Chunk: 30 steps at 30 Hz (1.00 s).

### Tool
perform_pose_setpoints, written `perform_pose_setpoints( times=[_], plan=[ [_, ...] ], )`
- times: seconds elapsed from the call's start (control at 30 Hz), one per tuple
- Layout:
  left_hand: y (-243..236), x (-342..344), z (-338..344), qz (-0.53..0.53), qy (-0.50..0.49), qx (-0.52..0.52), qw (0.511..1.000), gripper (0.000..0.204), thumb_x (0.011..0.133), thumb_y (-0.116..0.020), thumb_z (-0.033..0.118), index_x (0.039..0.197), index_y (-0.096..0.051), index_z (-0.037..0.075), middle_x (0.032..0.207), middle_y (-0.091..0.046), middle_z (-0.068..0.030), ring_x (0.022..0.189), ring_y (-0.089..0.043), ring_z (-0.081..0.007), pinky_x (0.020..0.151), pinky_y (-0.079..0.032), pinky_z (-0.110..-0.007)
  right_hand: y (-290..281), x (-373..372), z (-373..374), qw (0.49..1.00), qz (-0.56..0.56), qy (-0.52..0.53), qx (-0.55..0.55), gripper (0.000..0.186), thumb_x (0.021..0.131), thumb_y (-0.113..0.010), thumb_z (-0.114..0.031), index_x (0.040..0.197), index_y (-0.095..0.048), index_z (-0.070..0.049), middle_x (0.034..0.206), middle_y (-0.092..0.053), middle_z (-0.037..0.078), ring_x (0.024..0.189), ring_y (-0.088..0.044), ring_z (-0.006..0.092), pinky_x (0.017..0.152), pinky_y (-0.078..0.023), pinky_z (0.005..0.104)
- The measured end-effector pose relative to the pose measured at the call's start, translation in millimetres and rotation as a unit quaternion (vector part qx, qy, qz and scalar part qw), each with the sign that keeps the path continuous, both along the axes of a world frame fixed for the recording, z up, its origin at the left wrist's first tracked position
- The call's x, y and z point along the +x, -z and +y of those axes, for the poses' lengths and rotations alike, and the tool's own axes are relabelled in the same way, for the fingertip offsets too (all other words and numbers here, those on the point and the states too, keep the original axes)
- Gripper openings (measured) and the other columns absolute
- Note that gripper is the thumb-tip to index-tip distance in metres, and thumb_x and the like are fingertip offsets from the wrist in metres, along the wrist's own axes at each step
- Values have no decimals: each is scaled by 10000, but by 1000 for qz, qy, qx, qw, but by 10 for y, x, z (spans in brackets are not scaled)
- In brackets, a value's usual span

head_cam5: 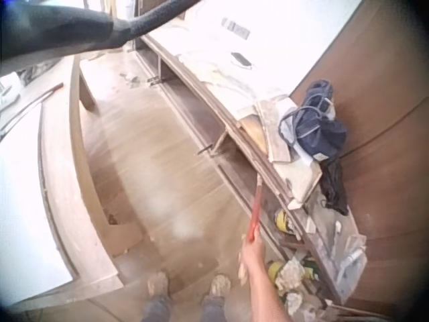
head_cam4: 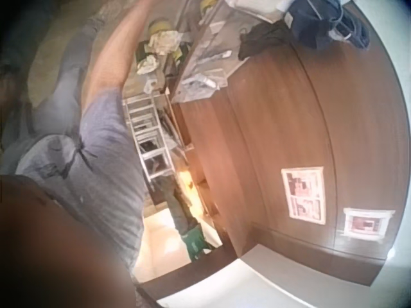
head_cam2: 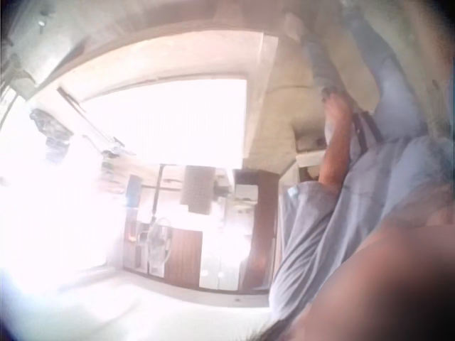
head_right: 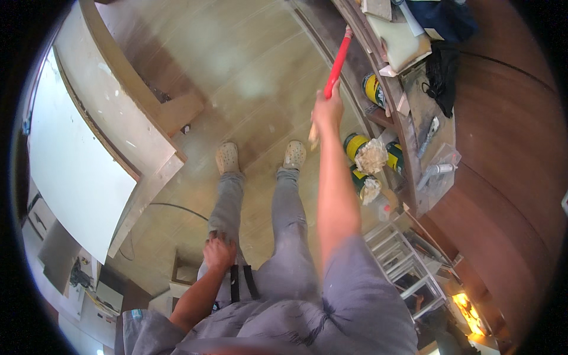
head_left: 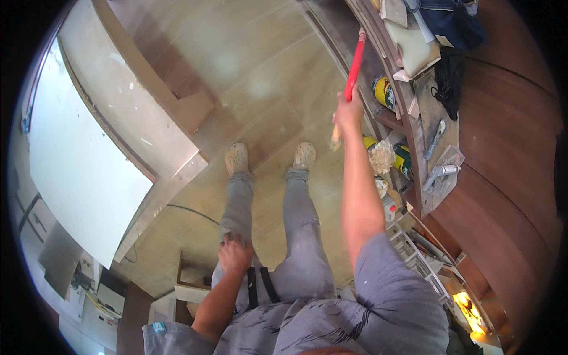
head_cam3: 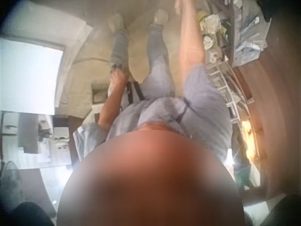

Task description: The person applies finish to the interior of a wooden cabinet using a brush, then sweeps the floor with a broom. The person also handles a white panel and a small wooden block on a workbench.

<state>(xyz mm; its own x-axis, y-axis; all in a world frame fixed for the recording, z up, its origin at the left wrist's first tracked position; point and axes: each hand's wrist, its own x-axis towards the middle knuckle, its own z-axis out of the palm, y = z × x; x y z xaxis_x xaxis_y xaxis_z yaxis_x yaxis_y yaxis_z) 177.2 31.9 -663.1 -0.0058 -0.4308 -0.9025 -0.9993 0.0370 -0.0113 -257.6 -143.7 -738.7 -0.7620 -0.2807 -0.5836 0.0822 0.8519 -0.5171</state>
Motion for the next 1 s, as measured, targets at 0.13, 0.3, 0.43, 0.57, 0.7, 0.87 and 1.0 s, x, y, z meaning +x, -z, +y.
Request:
perform_pose_setpoints(
  times=[0.13,0.3,0.43,0.57,0.7,0.87,1.0],
  plan=[
    [1,-4,26,3,13,12,1000,427,888,-693,362,1233,-742,114,1405,-593,-179,1174,-643,-405,984,-549,-495,377,-78,-135,999,-38,-24,-25,712,1006,-606,-154,1649,-301,-148,858,-710,173,616,-692,269,539,-558,409],
    [5,-66,54,-2,32,7,999,411,880,-701,342,1220,-754,118,1414,-601,-188,1162,-658,-406,997,-546,-494,-165,669,936,990,-74,-122,17,725,991,-616,-138,1644,-302,-115,1207,-695,251,1019,-726,346,869,-567,423],
    [36,-71,59,10,58,3,998,423,891,-693,365,1230,-742,117,1398,-601,-171,1174,-641,-390,975,-546,-502,-209,486,988,999,-1,-31,-20,723,996,-617,-144,1642,-298,-91,1411,-618,268,1237,-657,389,1037,-505,445],
    [60,-1,107,-4,57,4,998,417,894,-688,365,1229,-742,123,1403,-601,-169,1179,-639,-390,975,-547,-500,619,-438,512,979,185,-77,20,703,993,-618,-164,1626,-324,-81,1276,-680,291,1174,-673,430,1010,-513,480],
    [54,20,140,5,57,-2,998,418,893,-685,364,1235,-742,131,1425,-591,-167,1198,-634,-393,990,-540,-495,1151,-916,411,996,88,32,7,703,995,-618,-173,1634,-328,-140,981,-715,188,742,-698,308,656,-560,435],
    [43,-37,108,-4,56,13,998,428,894,-684,362,1243,-739,120,1436,-584,-170,1206,-631,-394,999,-534,-498,456,89,1124,998,-60,-15,-12,707,1009,-587,-164,1652,-294,-150,974,-734,203,695,-729,289,605,-570,413],
    [69,-39,86,-6,61,15,998,425,892,-685,361,1231,-745,112,1426,-592,-173,1210,-629,-399,995,-536,-500,-141,754,1552,996,30,-84,-20,709,1014,-603,-182,1653,-294,-174,1238,-703,269,1041,-727,397,874,-560,450]
  ],
)
